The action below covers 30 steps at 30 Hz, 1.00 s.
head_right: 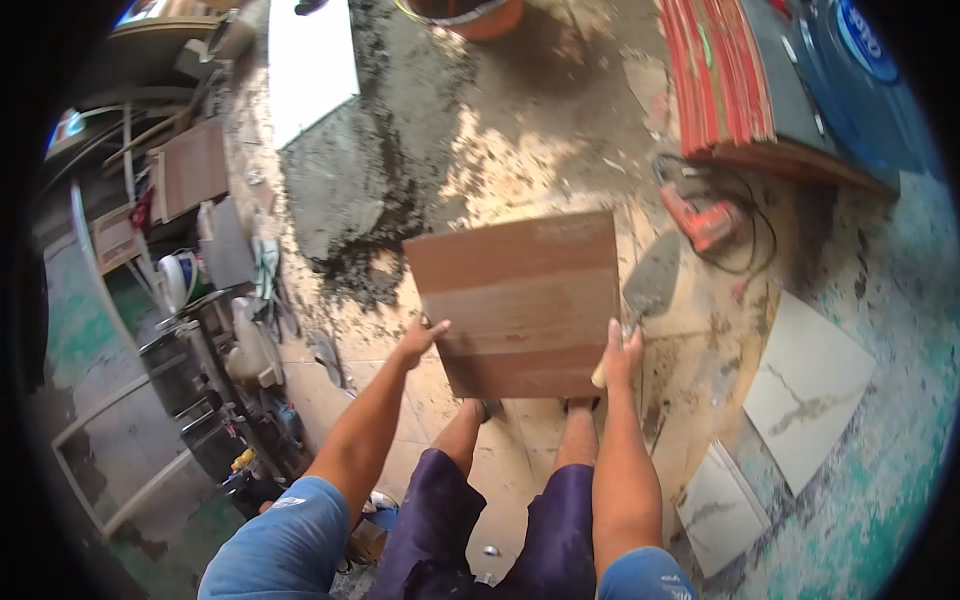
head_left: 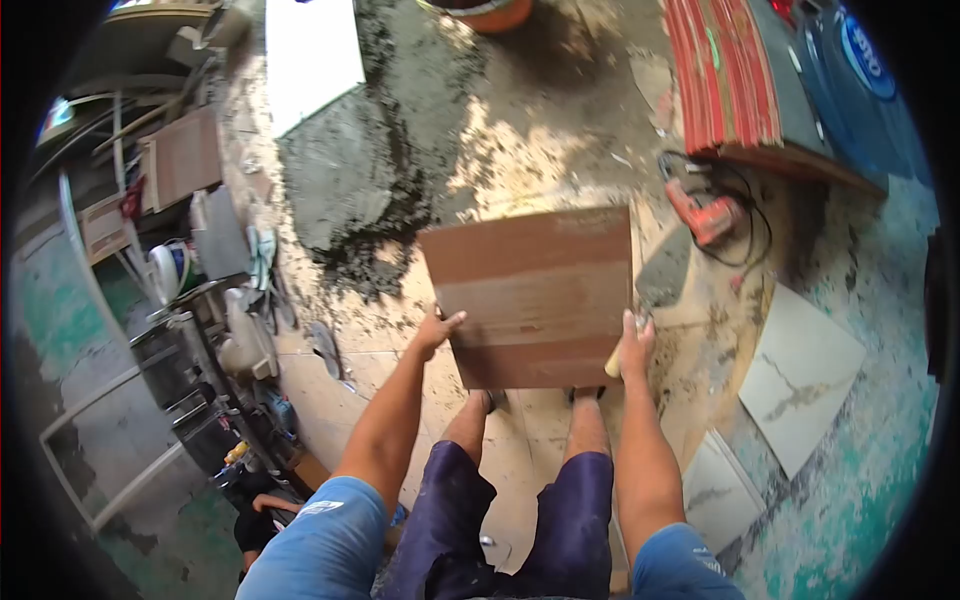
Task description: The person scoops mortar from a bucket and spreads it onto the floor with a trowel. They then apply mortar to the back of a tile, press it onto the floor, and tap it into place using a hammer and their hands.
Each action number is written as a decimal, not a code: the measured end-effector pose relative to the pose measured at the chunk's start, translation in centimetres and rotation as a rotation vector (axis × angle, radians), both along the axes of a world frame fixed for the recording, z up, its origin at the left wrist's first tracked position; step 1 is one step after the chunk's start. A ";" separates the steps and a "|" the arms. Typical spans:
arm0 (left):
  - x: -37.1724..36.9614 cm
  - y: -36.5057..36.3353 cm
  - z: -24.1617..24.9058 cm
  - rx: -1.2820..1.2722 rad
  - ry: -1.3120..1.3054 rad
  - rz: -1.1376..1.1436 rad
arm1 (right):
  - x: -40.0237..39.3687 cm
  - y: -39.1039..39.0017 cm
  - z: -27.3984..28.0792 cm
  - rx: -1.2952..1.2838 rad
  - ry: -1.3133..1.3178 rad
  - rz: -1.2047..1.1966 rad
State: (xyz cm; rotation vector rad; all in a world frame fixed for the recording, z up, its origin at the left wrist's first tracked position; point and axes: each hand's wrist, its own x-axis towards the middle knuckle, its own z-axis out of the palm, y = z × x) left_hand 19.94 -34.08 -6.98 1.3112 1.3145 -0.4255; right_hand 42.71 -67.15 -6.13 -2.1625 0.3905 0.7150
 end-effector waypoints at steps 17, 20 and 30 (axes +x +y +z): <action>27.8 26.2 2.7 0.494 -0.207 0.056 | 2.3 -3.8 12.2 -0.001 0.016 -0.348; 38.3 32.8 -2.0 0.043 -0.377 0.062 | -3.3 -4.8 15.4 -0.401 0.108 -0.095; 54.4 37.7 -4.4 -0.329 -0.614 0.496 | -10.4 13.7 24.8 -0.224 0.331 -0.519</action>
